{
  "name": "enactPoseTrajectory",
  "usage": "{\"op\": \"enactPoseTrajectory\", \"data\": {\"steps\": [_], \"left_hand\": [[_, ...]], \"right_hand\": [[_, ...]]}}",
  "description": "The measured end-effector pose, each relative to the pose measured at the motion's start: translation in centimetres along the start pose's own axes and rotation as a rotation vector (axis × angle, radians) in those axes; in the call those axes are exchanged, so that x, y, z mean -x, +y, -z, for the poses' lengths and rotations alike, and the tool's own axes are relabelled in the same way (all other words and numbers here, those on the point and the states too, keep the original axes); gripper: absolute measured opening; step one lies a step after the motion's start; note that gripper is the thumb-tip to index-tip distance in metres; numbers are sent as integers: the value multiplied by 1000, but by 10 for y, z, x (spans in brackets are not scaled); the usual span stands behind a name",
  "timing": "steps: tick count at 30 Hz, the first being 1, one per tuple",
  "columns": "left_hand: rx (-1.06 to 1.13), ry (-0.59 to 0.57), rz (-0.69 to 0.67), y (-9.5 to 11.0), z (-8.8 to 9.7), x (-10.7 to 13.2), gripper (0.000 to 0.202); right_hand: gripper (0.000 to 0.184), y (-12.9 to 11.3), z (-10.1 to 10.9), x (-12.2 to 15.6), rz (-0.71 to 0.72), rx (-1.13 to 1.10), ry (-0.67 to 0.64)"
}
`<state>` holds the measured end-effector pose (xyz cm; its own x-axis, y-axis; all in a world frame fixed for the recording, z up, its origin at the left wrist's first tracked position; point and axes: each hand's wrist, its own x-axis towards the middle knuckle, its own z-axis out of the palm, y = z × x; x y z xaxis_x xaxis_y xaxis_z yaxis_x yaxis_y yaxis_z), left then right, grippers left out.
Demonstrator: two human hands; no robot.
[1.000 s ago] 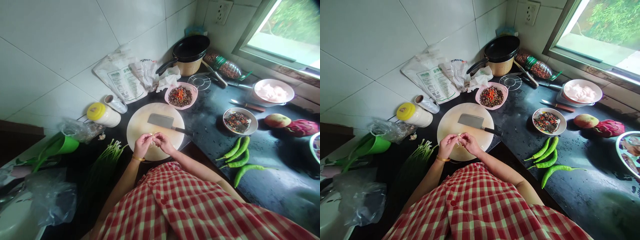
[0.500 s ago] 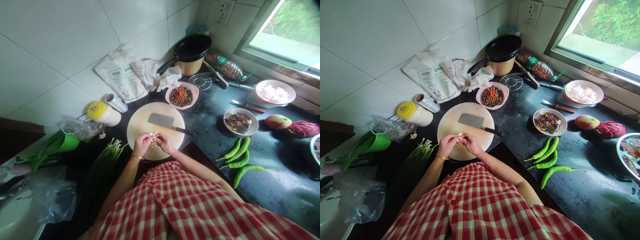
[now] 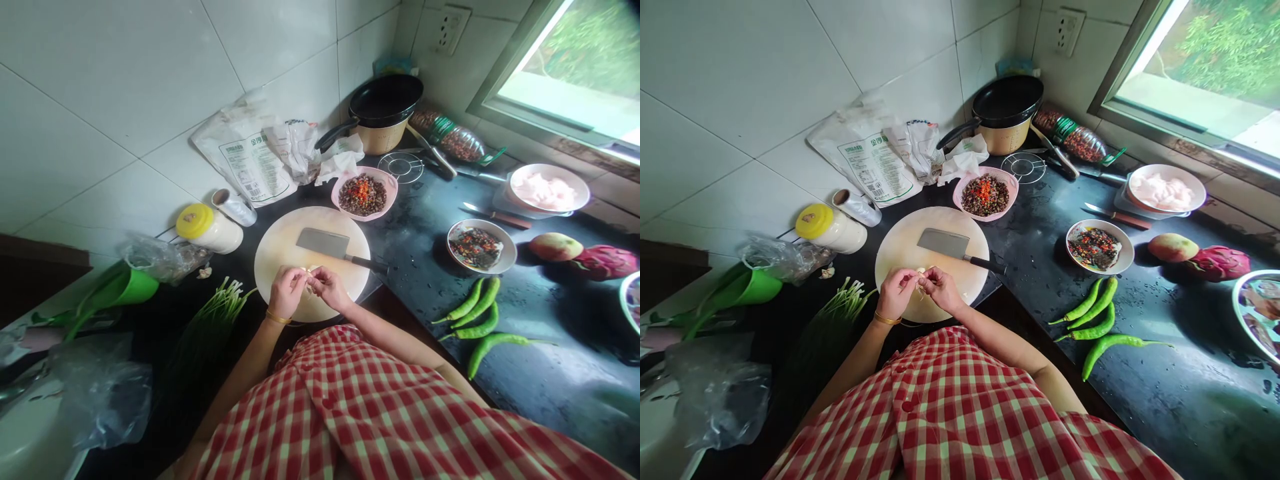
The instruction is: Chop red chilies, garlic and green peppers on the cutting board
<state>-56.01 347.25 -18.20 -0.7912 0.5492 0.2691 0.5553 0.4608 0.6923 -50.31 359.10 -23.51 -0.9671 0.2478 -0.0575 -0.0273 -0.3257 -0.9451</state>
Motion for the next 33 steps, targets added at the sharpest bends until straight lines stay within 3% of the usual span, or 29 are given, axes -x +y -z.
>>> {"op": "enactPoseTrajectory", "data": {"steps": [5,11,17,22,28,33], "left_hand": [[-152,-17,-88,0,4,-4,5],[-220,-81,-168,-5,3,-6,7],[-266,25,-202,-7,-3,-2,5],[-259,14,-204,-8,-5,3,6],[-422,-37,-296,-6,-7,6,10],[-461,-91,-294,-1,-3,10,13]], "right_hand": [[26,-3,1,2,70,140,-14],[27,-3,3,1,59,178,-21],[33,-8,-2,-2,-64,-53,12],[33,-16,-4,-1,-239,-320,34],[24,-19,-11,2,-436,-607,26],[23,-18,-15,4,-364,-547,17]]}}
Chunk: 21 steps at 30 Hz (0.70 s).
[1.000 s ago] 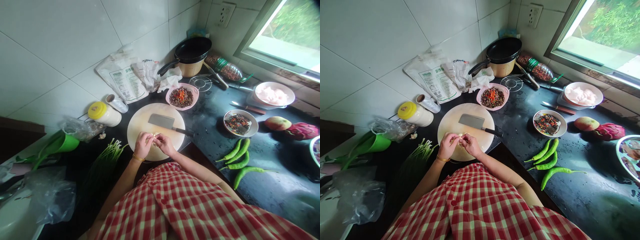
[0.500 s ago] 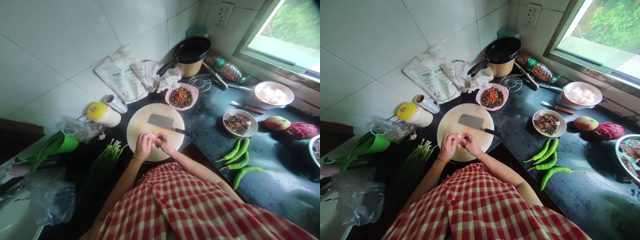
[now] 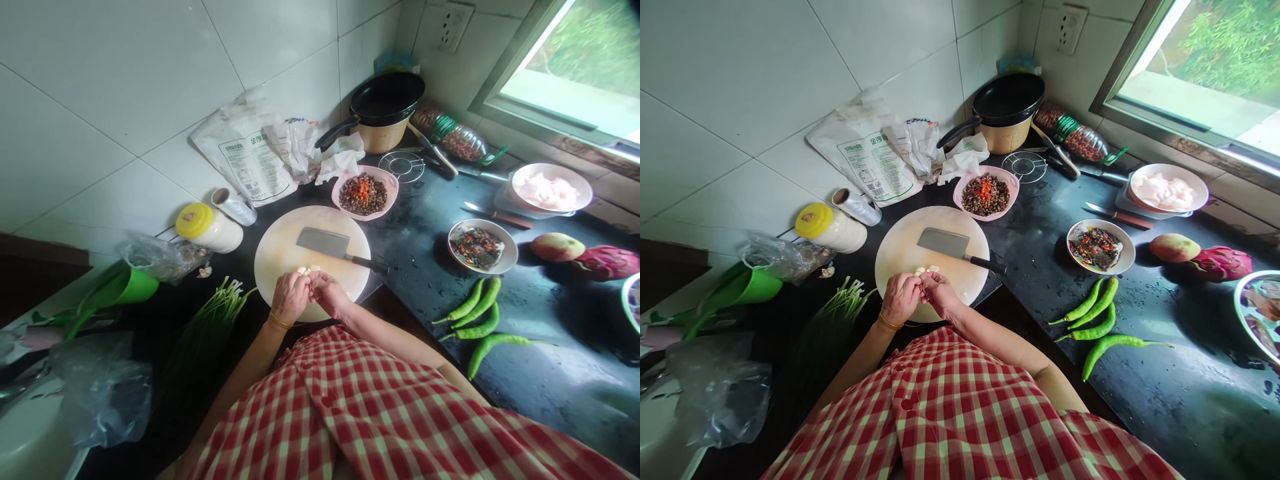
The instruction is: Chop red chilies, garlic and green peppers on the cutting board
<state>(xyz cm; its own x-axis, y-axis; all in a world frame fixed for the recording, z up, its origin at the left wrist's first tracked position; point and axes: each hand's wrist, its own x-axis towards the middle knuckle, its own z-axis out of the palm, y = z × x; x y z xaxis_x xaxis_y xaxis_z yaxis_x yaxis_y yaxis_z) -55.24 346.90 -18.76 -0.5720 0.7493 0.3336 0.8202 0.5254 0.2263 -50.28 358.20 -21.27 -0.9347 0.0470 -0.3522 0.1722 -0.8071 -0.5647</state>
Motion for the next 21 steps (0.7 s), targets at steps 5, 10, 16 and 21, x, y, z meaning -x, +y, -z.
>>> {"op": "enactPoseTrajectory", "data": {"steps": [5,10,16,21], "left_hand": [[271,81,165,1,5,3,10],[638,38,476,-1,8,-5,25],[718,54,547,1,7,-4,22],[909,29,638,3,2,-1,29]], "right_hand": [[32,-2,0,2,172,180,35],[33,-4,0,5,262,370,-14],[31,1,10,2,312,461,24],[23,1,13,-2,353,556,37]]}}
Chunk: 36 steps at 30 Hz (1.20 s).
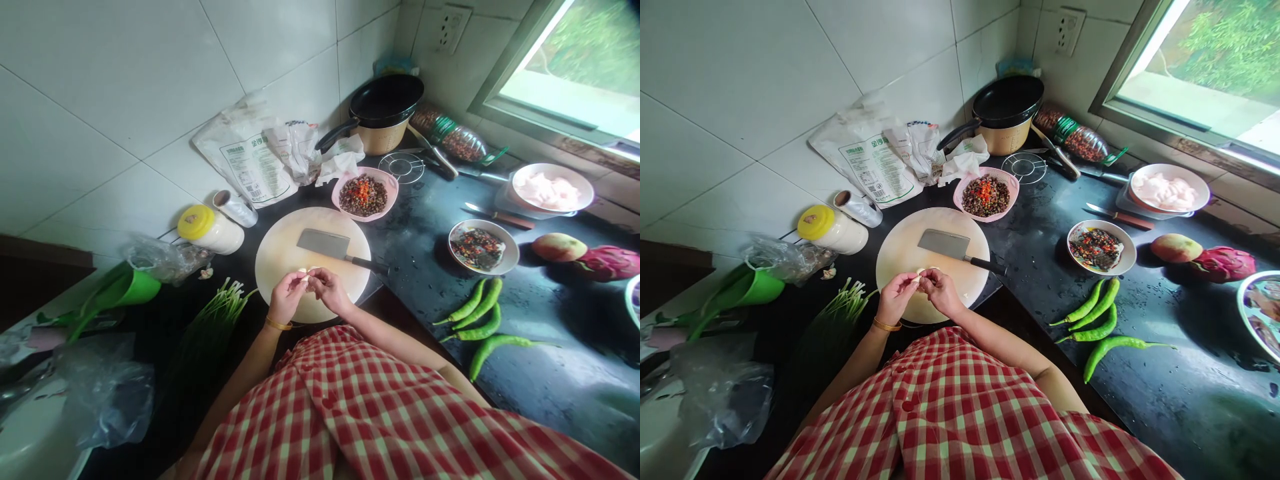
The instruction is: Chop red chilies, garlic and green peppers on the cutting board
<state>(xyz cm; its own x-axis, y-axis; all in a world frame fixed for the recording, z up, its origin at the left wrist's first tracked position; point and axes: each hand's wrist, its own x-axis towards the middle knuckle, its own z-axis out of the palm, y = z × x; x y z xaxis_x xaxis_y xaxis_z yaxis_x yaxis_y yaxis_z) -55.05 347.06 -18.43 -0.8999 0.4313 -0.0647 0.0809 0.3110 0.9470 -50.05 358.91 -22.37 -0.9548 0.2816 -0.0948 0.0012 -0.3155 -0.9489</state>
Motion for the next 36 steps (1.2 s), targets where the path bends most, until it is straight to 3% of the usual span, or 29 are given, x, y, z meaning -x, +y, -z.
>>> {"op": "enactPoseTrajectory", "data": {"steps": [11,16,22,25,28,36], "left_hand": [[30,-9,101,-2,8,-10,40],[43,-39,86,-10,2,-9,41],[271,-92,147,-21,-8,-5,44],[341,-128,207,-22,-10,-5,45],[402,-94,292,-21,-8,-7,44],[954,-69,643,-23,5,-19,25]], "right_hand": [[26,-8,7,-1,-54,-23,-119],[20,-5,6,-1,-80,-74,-72],[19,5,5,-3,-60,-110,-67],[20,7,5,-2,-53,-90,-79],[19,5,6,-2,-94,-149,-67],[23,0,39,3,-327,-315,188]]}}
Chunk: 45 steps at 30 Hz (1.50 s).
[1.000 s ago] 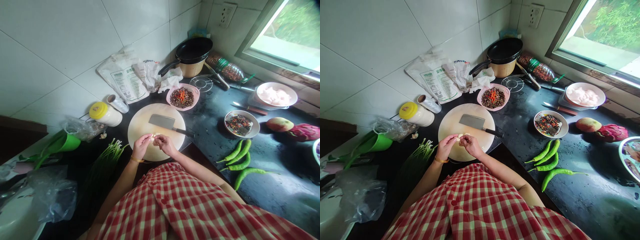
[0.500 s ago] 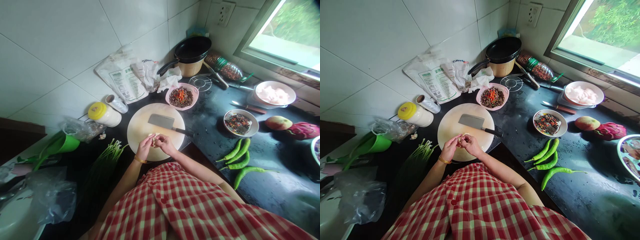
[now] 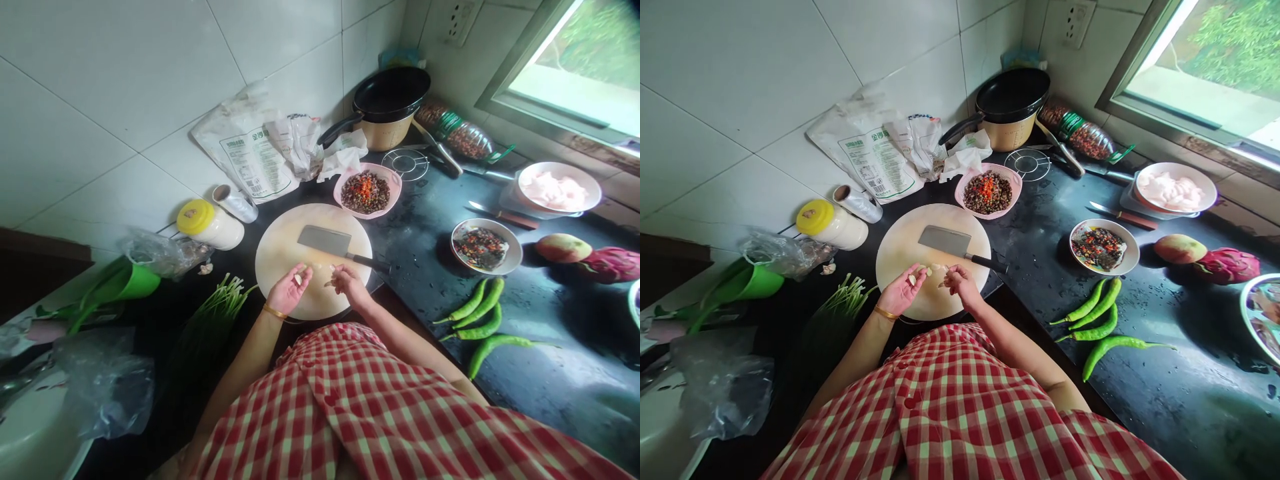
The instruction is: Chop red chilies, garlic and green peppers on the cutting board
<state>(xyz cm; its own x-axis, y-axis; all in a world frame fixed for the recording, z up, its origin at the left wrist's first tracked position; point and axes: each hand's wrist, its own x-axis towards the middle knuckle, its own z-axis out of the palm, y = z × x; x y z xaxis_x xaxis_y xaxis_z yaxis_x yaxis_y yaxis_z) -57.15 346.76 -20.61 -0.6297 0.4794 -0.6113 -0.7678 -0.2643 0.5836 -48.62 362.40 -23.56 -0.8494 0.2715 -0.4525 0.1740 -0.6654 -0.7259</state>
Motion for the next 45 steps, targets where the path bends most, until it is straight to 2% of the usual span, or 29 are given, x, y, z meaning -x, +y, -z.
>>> {"op": "enactPoseTrajectory", "data": {"steps": [2,4,7,10,13,16,18,22,23,25,27,29,33,36,39,42,45], "left_hand": [[31,-8,33,3,3,-3,24],[-20,-24,0,4,6,-8,24],[-309,35,-204,4,16,-19,32],[-832,158,-464,2,29,-36,36],[-1305,175,-668,-2,42,-55,40],[-1539,163,-777,-7,47,-71,45],[-1623,166,-839,-10,44,-76,45],[-1827,183,-991,-19,26,-65,32],[-1876,142,-1021,-24,20,-59,29],[-1944,-14,-1051,-37,6,-48,24],[-1976,-180,-1036,-54,-6,-39,22],[-1998,-277,-996,-71,-15,-35,22],[-1998,-324,-923,-94,-22,-39,18],[-1813,-259,-872,-100,-24,-46,19],[-1540,-138,-810,-94,-26,-52,18],[-1507,74,-928,-66,-18,-59,17],[-1584,369,-1052,-31,3,-66,14]], "right_hand": [[23,-1,13,1,-33,-101,29],[24,-4,26,3,-36,-160,55],[26,-18,53,4,97,-81,163],[31,-40,97,0,372,280,437],[32,-60,150,-10,517,851,743],[30,-68,189,-21,490,1308,792],[31,-67,199,-26,481,1474,755],[34,-65,191,-30,647,1585,696],[35,-66,187,-30,694,1593,673],[35,-68,177,-29,755,1598,628],[33,-70,167,-27,773,1589,595],[30,-70,158,-26,775,1578,565],[27,-64,136,-23,804,1556,452],[27,-61,123,-19,802,1543,333],[29,-63,122,-12,740,1571,256],[32,-66,128,-5,635,1651,206],[35,-66,124,-2,549,1748,54]]}}
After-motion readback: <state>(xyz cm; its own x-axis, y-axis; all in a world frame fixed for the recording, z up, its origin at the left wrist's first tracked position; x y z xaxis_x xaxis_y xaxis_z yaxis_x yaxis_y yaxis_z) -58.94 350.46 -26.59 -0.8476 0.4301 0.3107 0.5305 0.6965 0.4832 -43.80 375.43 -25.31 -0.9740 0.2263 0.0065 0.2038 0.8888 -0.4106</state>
